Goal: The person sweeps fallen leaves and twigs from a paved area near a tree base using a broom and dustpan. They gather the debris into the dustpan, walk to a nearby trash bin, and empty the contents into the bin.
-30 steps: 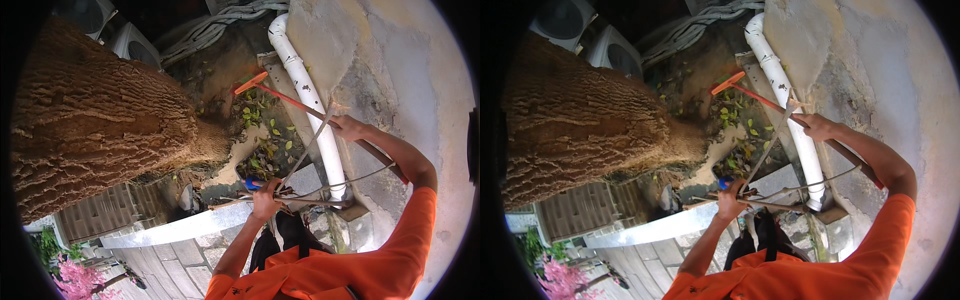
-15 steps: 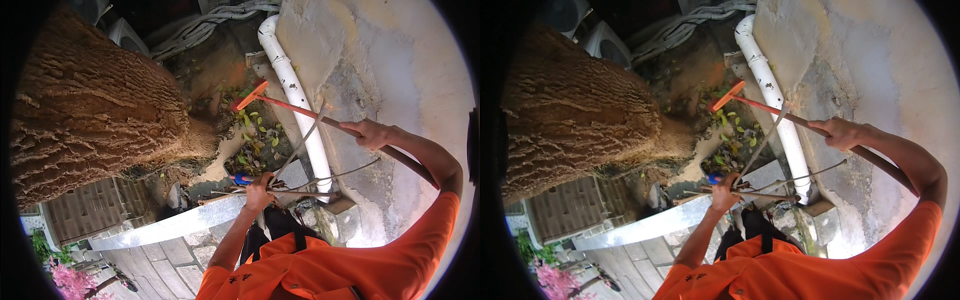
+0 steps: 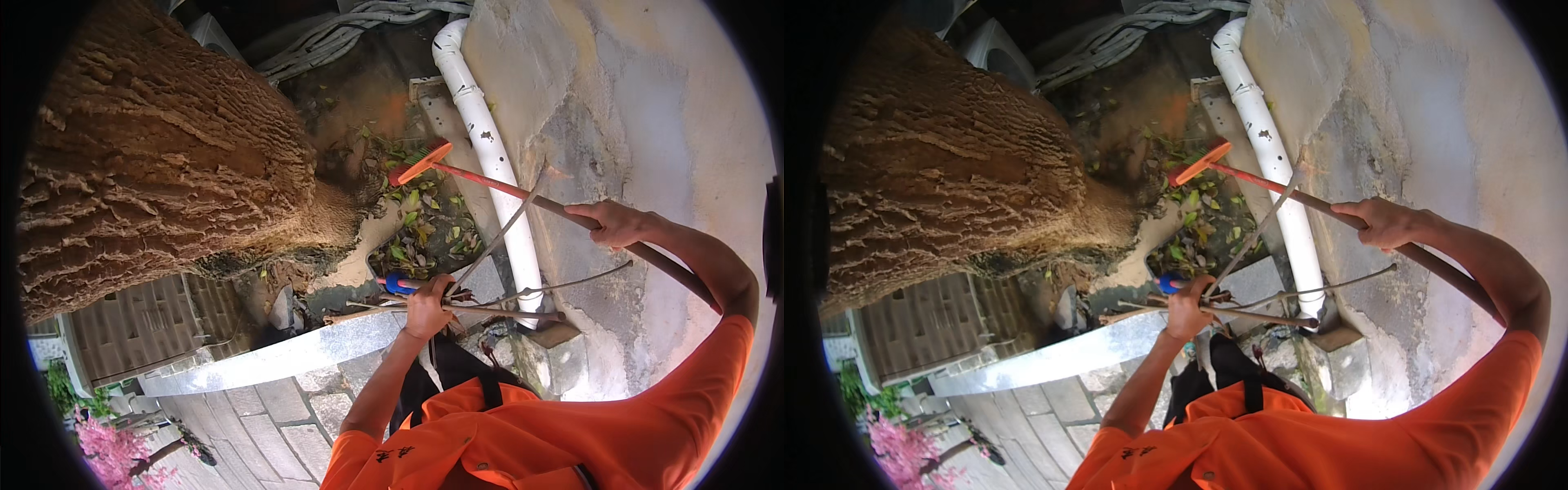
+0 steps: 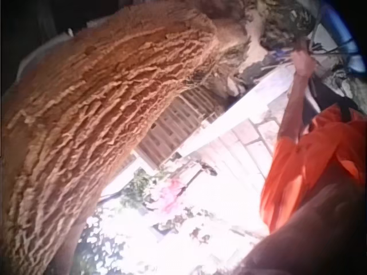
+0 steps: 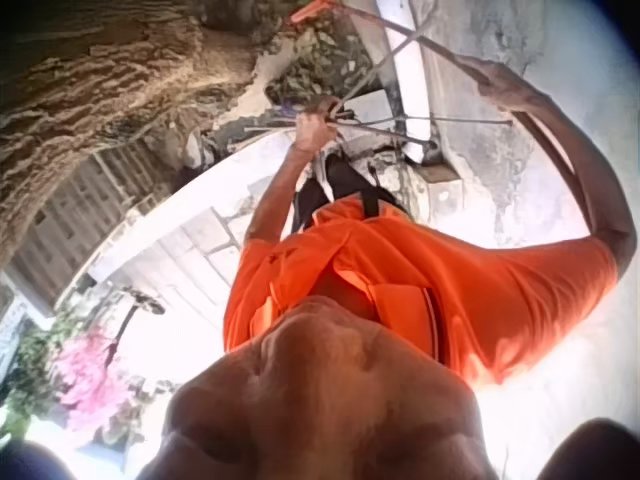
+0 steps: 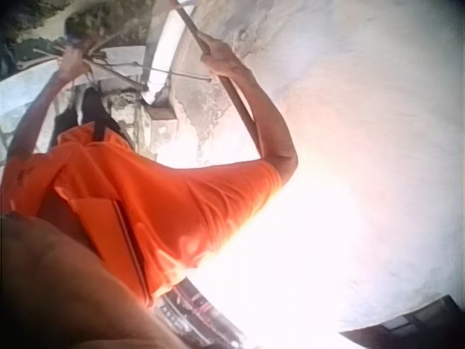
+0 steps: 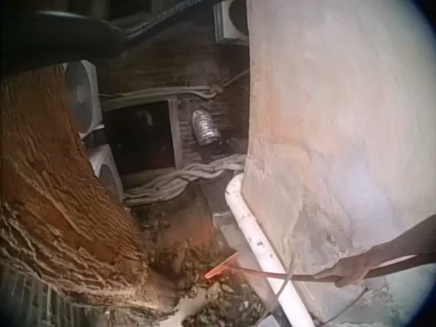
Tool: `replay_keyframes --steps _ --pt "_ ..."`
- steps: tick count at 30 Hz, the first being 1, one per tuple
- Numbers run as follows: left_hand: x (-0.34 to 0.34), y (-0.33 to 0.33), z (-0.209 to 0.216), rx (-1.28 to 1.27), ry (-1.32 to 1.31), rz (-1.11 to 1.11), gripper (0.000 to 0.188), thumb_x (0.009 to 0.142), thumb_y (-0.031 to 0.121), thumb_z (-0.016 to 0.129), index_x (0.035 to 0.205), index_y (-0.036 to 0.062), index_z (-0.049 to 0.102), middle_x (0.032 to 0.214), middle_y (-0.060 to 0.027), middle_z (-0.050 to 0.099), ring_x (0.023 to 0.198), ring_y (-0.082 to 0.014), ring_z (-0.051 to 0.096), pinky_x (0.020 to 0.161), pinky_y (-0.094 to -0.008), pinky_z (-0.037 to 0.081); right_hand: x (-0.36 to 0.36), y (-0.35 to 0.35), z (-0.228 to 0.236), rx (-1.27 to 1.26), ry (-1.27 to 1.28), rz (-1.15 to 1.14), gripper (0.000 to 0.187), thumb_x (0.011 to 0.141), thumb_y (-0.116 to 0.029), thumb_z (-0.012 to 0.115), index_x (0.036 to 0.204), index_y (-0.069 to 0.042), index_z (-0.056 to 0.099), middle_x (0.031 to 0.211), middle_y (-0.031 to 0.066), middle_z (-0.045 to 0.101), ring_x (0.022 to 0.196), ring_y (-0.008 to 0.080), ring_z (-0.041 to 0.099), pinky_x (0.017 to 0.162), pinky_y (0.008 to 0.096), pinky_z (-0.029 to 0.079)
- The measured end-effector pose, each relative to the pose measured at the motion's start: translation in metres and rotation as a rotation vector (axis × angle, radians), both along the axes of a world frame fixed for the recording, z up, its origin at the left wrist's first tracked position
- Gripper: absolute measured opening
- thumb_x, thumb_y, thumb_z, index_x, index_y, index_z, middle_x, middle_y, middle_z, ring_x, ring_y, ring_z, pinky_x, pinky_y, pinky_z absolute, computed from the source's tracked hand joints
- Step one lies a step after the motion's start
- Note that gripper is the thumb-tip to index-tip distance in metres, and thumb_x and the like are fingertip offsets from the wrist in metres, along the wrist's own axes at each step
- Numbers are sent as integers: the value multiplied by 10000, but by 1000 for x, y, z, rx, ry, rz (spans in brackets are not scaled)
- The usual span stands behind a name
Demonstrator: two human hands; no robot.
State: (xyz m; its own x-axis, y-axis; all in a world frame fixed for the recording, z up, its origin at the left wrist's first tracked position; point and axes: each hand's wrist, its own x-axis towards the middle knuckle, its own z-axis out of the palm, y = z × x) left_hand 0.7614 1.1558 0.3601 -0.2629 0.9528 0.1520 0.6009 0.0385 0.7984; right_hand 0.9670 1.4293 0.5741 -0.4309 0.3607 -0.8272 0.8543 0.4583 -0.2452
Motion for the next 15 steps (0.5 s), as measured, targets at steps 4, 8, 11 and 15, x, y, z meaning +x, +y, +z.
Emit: replay_keyframes --steps 4,8,11,15 --pt "10 6 -2 98 33 -28 488 556 13 685 1020 105 567 951 -106 642 798 -319 638 669 -382 517 -4 49 -92 91 182 -192 683 795 7 423 1433 -208 308 746 123 599 508 184 565 481 341 473" --pt "8 5 10 54 28 -23 438 579 31 682 999 98 578 967 -92 645 810 -312 643 685 -381 522 -85 94 -237 227 244 -42 764 731 2 445 1455 -121 236 698 148 614 503 216 587 465 353 476" --pt "5 4 3 46 35 -5 462 563 30 690 1006 102 577 976 -96 643 816 -321 640 686 -386 520 -68 62 -241 198 190 153 785 727 10 448 1464 -139 224 767 188 626 582 252 617 525 380 490" --pt "4 -7 0 -16 -28 -11 493 561 12 686 1038 89 586 971 -127 645 820 -334 641 696 -395 523 -4 7 -50 -32 27 15 745 747 0 456 1455 -115 255 809 173 622 543 211 614 528 346 508"
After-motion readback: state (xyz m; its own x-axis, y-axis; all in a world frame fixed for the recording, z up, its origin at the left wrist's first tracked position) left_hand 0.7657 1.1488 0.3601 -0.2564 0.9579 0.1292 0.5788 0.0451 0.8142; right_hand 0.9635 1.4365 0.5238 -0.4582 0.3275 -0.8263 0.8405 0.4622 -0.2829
